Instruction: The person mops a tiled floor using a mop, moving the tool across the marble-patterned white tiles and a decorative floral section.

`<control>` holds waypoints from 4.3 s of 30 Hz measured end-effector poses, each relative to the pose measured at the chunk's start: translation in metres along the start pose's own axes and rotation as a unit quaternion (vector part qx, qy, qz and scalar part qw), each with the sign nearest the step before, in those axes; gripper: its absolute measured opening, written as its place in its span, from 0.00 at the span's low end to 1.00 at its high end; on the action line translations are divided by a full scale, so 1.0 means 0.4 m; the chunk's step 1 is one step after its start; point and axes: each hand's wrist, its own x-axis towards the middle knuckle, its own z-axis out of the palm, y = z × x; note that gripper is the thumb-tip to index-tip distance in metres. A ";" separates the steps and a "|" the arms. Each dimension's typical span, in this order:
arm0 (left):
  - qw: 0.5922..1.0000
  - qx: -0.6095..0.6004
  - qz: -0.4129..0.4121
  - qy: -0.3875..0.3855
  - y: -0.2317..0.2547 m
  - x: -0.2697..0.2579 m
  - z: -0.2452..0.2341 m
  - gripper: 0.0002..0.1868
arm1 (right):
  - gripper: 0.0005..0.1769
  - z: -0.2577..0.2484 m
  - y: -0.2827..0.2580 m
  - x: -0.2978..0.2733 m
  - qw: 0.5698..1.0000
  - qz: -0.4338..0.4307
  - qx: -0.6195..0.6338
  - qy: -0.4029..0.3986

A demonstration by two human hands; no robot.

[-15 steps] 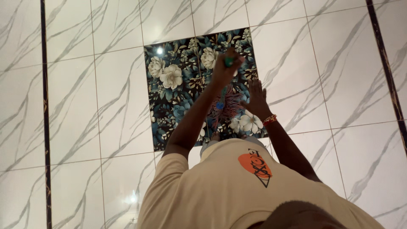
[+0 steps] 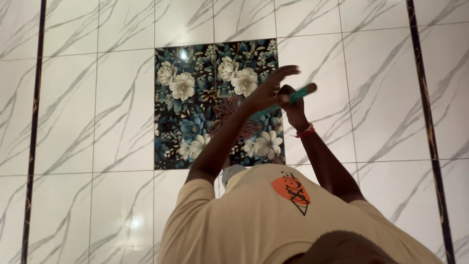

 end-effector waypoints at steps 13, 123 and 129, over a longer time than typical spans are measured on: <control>0.860 0.438 -0.262 -0.031 -0.246 -0.299 0.180 0.55 | 0.05 -0.118 0.019 -0.063 0.996 -0.045 -0.009 0.082; 0.895 0.364 -0.259 0.013 -0.101 0.294 0.956 0.53 | 0.20 -1.097 -0.593 -0.201 0.978 -0.064 -0.090 0.178; 0.888 0.360 -0.288 -0.012 -0.084 0.261 0.935 0.54 | 0.19 -1.119 -0.570 -0.225 0.979 -0.103 -0.053 0.168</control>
